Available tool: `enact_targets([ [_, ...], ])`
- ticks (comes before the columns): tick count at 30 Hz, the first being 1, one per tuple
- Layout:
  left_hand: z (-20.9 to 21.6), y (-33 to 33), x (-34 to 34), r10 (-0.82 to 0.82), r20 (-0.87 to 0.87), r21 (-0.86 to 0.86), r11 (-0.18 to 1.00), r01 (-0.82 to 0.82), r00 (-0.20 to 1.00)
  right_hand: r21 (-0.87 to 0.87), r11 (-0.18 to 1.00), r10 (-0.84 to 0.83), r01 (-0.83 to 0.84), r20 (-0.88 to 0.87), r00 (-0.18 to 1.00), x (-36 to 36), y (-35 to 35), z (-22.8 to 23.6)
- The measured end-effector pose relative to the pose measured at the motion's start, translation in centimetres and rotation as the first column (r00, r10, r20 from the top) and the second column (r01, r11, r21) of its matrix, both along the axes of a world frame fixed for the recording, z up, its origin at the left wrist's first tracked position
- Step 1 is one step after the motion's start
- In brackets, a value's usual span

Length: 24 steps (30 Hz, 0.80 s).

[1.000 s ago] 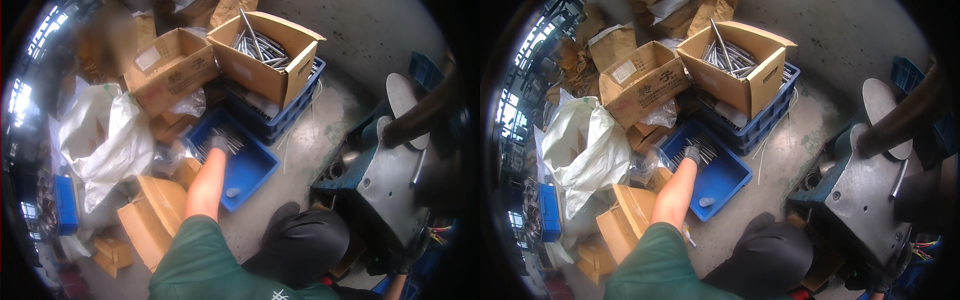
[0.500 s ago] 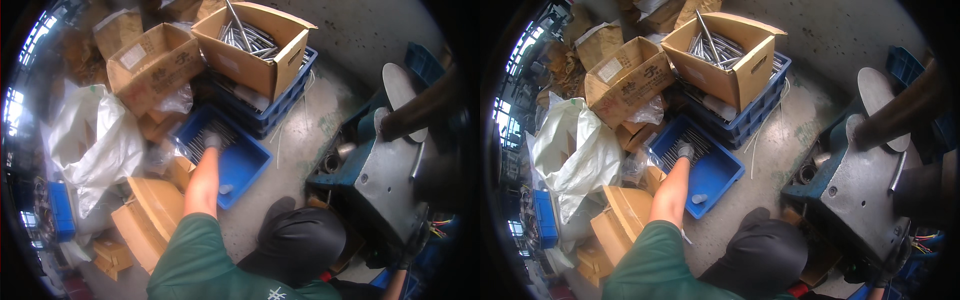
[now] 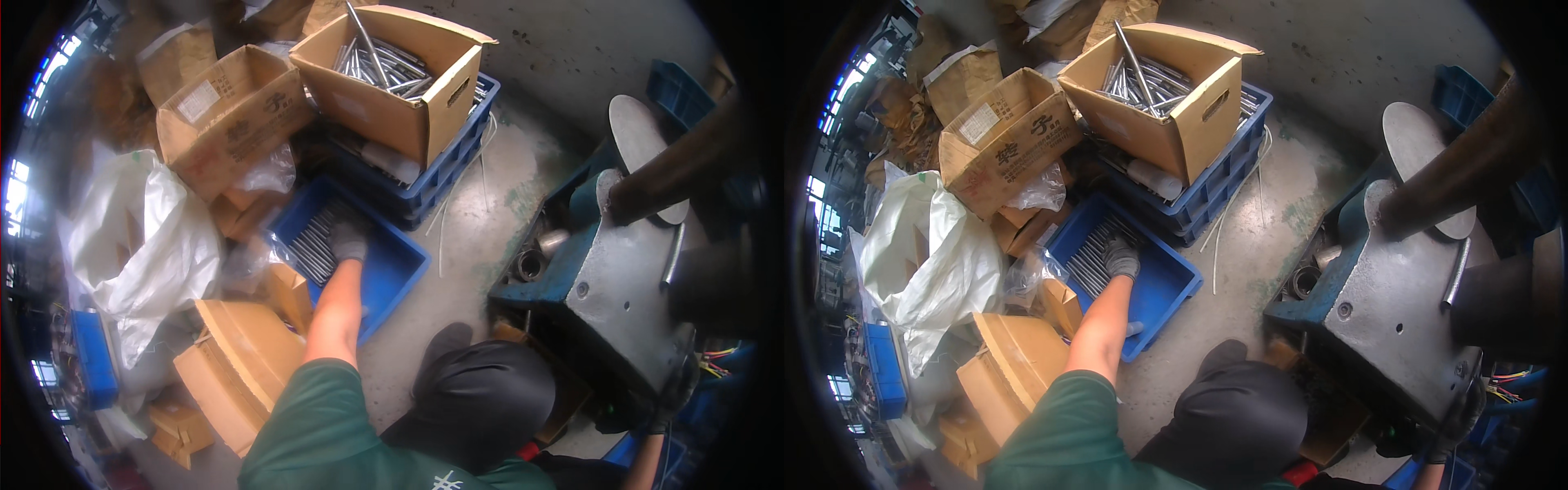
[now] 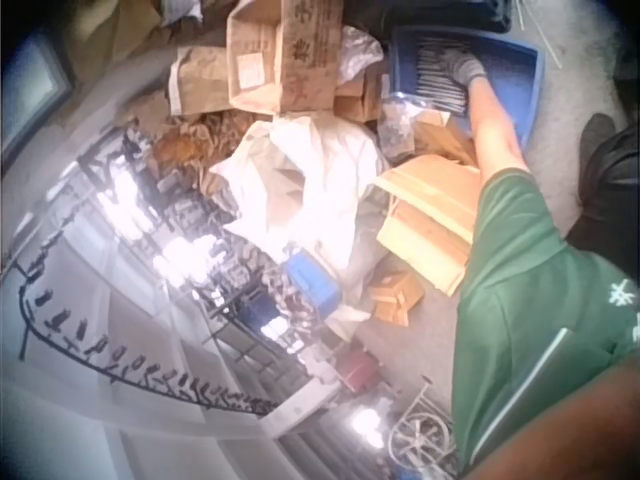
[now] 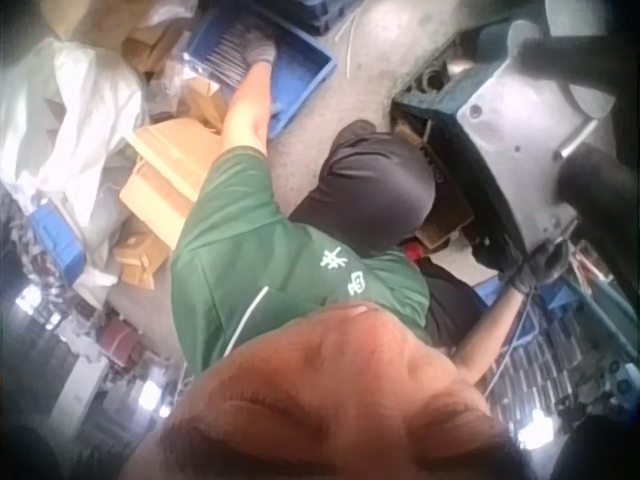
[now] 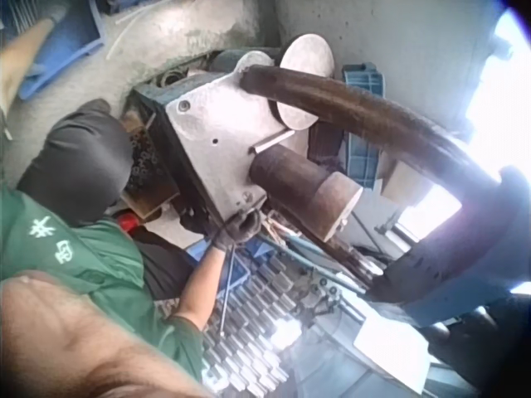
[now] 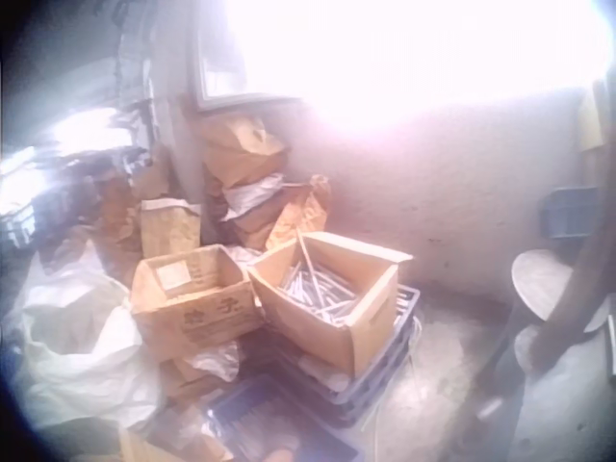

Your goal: Using pliers to attach small metal rings or fasteners to metal rods in an industrial workshop.

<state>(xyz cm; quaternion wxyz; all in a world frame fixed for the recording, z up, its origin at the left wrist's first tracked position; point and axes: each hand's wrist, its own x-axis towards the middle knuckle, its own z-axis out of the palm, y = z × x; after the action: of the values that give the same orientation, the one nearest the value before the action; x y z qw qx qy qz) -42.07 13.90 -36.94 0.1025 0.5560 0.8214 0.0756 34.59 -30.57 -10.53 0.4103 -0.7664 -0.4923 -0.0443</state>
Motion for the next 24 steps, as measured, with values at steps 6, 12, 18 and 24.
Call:
enact_targets([
  [6,3.6,0.2,1.6,-0.132,0.011,-0.104,0.986,0.132,0.991,-0.062,0.997,-0.048,0.055,0.108,0.993,0.0,-0.4,0.6],
  [12,1.0,-1.7,-3.3,-0.176,-0.076,-0.021,0.984,0.175,0.981,-0.067,0.998,0.003,0.012,0.219,0.976,-0.2,0.5,0.3],
  [18,-2.5,-1.5,-3.3,-0.094,-0.064,0.116,0.988,0.100,0.994,-0.024,0.999,-0.017,0.021,0.160,0.987,-3.6,0.8,2.3],
  [24,-2.0,-0.3,-9.0,-0.156,0.196,0.334,0.939,0.083,0.968,-0.078,0.992,-0.070,0.096,0.286,0.956,-7.4,4.4,3.3],
])
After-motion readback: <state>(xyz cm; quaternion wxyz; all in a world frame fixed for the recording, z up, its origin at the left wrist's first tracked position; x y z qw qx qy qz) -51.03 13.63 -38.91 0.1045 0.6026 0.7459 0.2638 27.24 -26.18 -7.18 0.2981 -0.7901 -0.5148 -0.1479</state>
